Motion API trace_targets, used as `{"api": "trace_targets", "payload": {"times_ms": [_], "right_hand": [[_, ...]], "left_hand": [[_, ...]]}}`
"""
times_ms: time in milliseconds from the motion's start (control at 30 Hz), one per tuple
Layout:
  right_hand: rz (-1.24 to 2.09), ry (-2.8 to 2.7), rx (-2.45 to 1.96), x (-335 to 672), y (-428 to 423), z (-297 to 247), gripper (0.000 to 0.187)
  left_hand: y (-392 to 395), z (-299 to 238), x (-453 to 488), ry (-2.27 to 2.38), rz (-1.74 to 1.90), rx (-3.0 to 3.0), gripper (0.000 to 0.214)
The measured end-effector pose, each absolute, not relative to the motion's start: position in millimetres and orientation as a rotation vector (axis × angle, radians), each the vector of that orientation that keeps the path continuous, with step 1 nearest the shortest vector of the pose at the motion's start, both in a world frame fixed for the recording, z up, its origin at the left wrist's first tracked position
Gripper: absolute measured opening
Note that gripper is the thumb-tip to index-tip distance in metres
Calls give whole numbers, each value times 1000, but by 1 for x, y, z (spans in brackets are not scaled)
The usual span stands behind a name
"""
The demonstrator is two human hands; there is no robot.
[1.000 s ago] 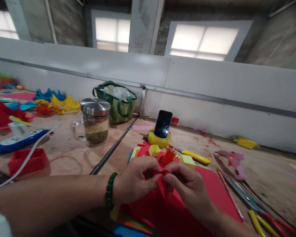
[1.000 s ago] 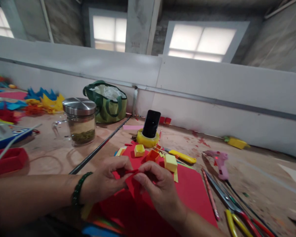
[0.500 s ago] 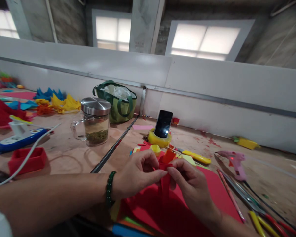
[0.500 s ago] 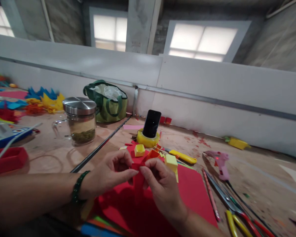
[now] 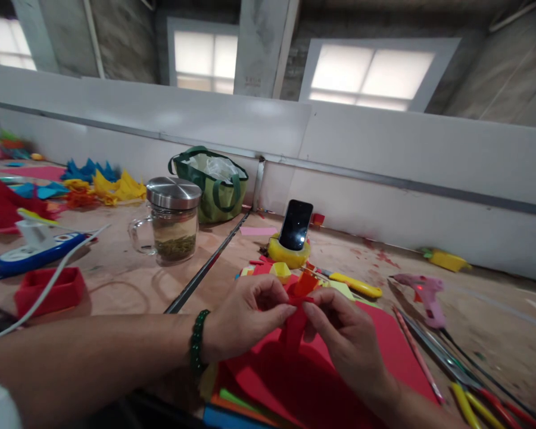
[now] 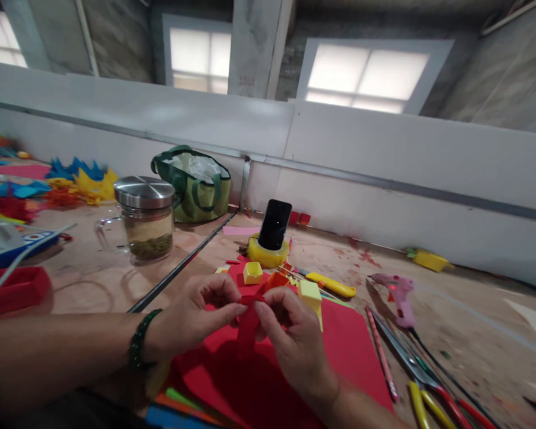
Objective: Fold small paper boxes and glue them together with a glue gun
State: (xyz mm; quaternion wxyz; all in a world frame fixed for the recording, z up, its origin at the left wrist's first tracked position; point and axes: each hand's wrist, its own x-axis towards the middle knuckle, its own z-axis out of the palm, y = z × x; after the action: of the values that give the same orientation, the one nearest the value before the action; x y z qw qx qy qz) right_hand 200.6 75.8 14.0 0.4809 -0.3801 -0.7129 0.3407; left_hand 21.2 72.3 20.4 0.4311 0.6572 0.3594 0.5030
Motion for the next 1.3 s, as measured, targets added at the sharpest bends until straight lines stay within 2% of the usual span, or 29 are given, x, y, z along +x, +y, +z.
{"api": "trace_targets", "payload": {"times_ms": [200,333,600,800,1000,1167,1300], "right_hand": [[811,-1806,-901,199,77,19,21],[935,-1770,-952,198,76,23,27],[1148,-1703,-933,198,78,22,27],[1013,-1641,-946,196,77,22,26],[945,-1748,-926,194,76,21,22],[936,-1673,-952,197,83,23,27],[877,-1543,-949,198,87,21,27]], "left_hand": [[72,22,20,855,1201,1704,14],[72,20,20,820,1149,1674,13],[73,20,20,778,1209,1713,12],[77,16,22,772,1088,1538,20],[76,15,22,797,1001,1619,16],[76,14,22,675,939,1596,24],[76,11,25,702,906,1605,15]]}}
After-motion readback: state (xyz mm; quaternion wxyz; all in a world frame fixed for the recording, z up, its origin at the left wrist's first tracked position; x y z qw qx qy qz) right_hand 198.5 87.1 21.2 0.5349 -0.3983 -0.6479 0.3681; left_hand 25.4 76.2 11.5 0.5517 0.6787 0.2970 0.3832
